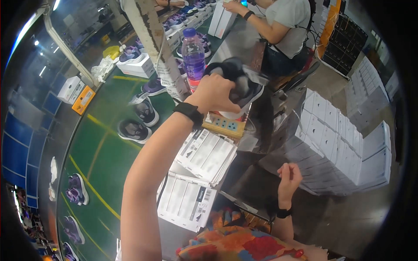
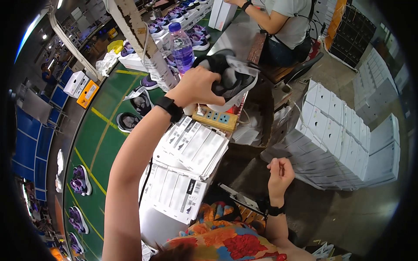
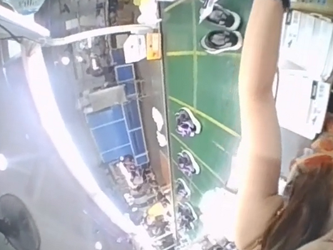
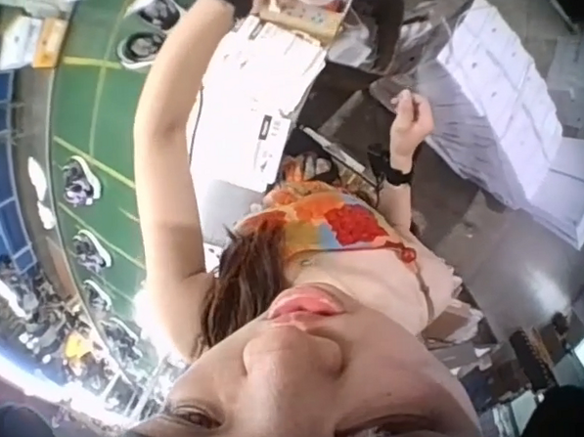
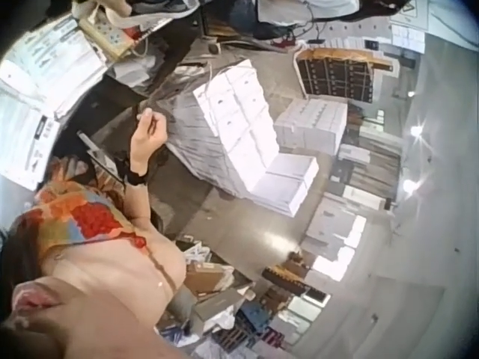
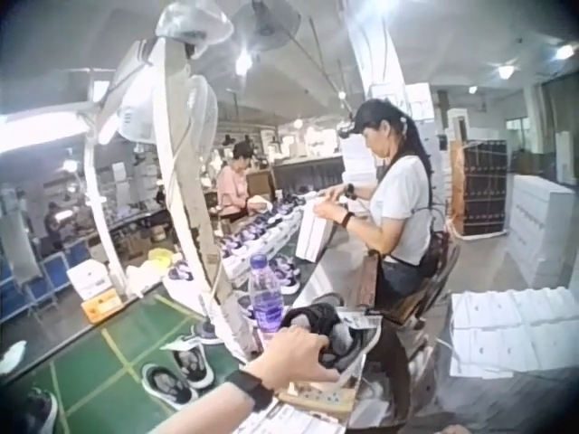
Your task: Checking footwear quality and applying labels at a manufacturing assembly line.
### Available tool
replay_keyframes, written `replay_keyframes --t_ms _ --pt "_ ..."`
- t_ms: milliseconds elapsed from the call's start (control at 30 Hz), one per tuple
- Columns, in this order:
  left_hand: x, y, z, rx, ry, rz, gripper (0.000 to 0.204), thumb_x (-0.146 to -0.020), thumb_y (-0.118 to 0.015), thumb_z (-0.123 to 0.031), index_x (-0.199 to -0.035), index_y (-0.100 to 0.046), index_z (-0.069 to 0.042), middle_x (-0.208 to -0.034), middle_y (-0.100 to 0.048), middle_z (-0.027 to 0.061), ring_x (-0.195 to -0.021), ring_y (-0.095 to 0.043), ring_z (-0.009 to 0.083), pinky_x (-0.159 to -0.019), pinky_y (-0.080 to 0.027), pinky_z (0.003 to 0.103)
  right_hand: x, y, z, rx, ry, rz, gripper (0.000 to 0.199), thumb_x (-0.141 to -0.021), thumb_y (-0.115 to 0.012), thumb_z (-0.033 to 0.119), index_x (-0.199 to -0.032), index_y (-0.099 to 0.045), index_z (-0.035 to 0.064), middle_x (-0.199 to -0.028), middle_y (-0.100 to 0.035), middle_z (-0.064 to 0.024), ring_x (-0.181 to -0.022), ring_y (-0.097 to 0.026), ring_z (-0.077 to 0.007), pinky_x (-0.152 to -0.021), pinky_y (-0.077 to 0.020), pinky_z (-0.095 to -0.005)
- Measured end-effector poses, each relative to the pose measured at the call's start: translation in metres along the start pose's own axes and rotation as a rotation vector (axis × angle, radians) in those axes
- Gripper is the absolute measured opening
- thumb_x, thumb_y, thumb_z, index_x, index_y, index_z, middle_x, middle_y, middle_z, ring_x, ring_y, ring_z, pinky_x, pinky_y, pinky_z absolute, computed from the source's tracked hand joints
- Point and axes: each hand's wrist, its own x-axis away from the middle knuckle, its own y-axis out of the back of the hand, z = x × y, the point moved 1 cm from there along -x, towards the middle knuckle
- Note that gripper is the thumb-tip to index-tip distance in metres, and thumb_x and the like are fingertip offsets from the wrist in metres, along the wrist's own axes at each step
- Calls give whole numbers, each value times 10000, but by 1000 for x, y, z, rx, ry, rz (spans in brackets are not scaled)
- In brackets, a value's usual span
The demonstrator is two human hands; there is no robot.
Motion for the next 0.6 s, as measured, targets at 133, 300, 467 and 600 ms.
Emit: replay_keyframes --t_ms 133,300,467,600 --pt "-7 -14 0 72 39 -17 531 -594 -699 -477 -885 -736 -34 -752 -673 196 -802 -661 362 -734 -539 425 -2 4 -11 56 -11 37 170 -944 -621 76 -801 -562 5 -679 -586 15 -615 -479 -6 -560 -359 -182" --pt "-8 -17 -3 67 94 28 523 -621 -692 -466 -906 -727 -29 -748 -676 196 -797 -668 371 -739 -540 427 -9 -16 -25 90 -71 211 124 -923 -648 70 -837 -598 -5 -697 -590 26 -625 -485 -8 -559 -368 -179" --pt "-5 -18 -8 -5 81 5 572 -625 -694 -455 -1008 -680 -30 -748 -673 198 -795 -667 374 -737 -532 437 -48 -49 -35 5 46 342 281 -894 -670 69 -1153 -575 17 -1010 -654 -35 -808 -568 -68 -633 -450 -211" --pt "6 -16 -14 -77 99 3 679 -610 -707 -449 -1140 -594 -39 -781 -672 181 -853 -650 388 -820 -502 462 -102 -92 -37 65 189 414 628 -921 -664 197 -1454 -373 35 -1445 -469 -138 -1185 -505 -231 -916 -457 -330"
